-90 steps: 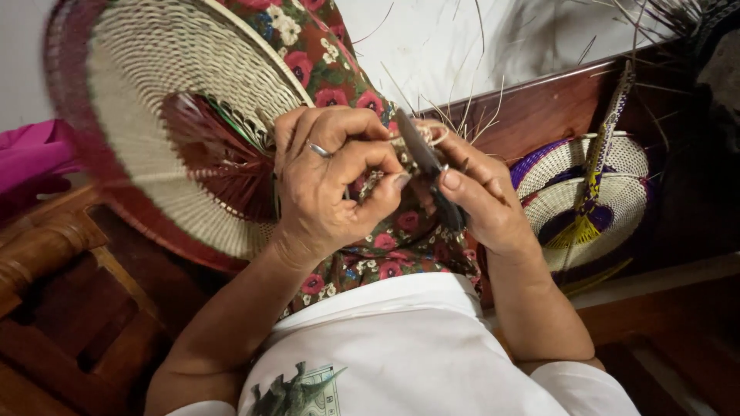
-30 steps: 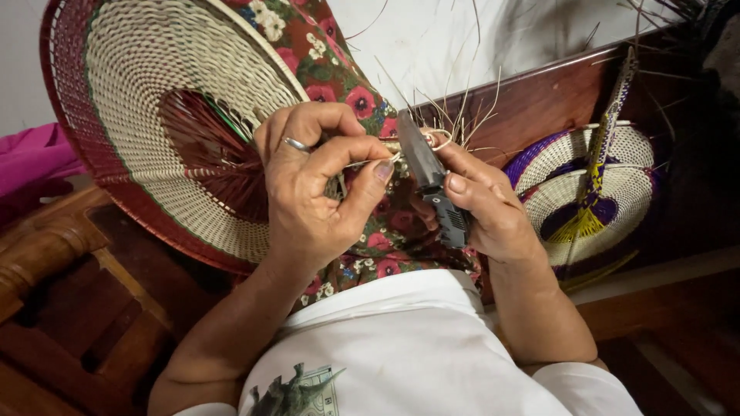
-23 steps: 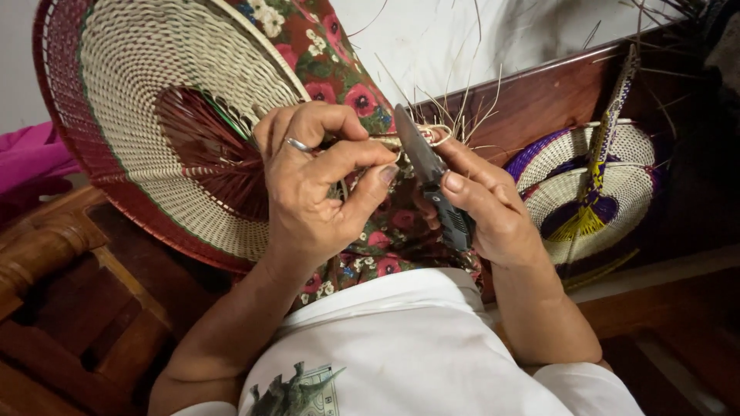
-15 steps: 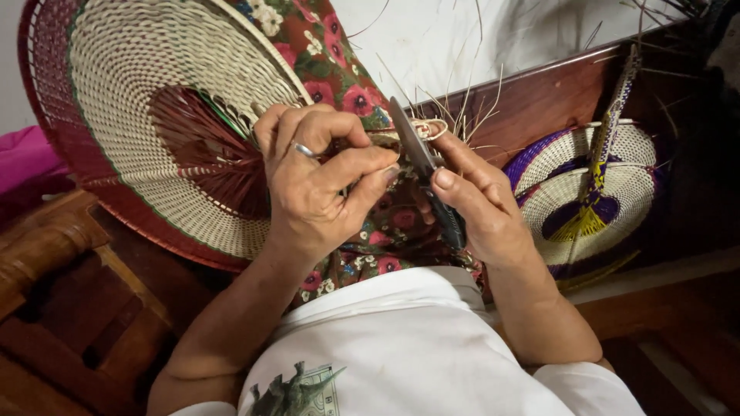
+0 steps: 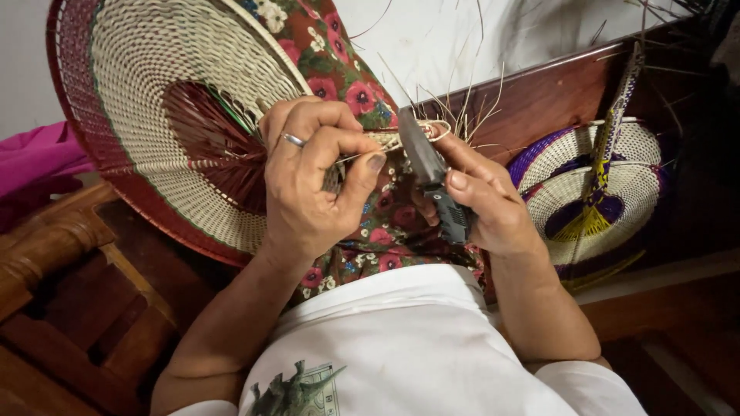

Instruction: A person is weaving a decorative hand fan from natural fibers and using a knife to trim the handle and edges.

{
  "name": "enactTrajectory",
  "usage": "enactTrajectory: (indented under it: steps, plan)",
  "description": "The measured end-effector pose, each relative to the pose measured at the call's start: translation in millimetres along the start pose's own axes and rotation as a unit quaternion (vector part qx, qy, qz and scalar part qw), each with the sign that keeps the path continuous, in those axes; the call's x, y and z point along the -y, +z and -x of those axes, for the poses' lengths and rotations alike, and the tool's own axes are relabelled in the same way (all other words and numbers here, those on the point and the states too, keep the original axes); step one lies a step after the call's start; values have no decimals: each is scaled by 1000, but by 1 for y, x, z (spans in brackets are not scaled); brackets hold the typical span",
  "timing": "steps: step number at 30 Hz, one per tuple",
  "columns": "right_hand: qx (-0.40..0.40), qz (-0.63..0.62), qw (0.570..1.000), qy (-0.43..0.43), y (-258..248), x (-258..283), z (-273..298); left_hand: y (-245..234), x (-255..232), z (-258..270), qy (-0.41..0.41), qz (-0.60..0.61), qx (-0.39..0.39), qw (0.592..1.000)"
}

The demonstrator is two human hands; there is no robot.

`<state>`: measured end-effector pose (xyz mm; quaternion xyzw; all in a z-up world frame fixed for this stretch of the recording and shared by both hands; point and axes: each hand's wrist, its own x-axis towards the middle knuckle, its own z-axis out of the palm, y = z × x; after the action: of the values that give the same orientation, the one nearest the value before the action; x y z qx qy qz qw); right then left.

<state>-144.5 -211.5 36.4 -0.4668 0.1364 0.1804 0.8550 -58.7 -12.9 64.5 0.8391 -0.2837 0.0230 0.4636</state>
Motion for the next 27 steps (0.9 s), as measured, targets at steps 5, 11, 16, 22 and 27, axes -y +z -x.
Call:
enactTrajectory:
  steps: [5,11,16,22,27]
  plan:
    - [-7,38,999,-4,1,-2,3,0,-2,2,-11,3,-2,1000]
    - [-23,63,997,-31,1,-8,1,1,0,0,-9,1,6,1000]
    - [-95,139,985,-43,4,-19,0,11,18,3,73,-56,-25,995]
    - [-138,121,983,-3,2,-20,-8,0,12,6,141,-13,60,988]
    - [-9,11,999,-41,-13,-20,-7,-11,19,-14,85,-110,37,990]
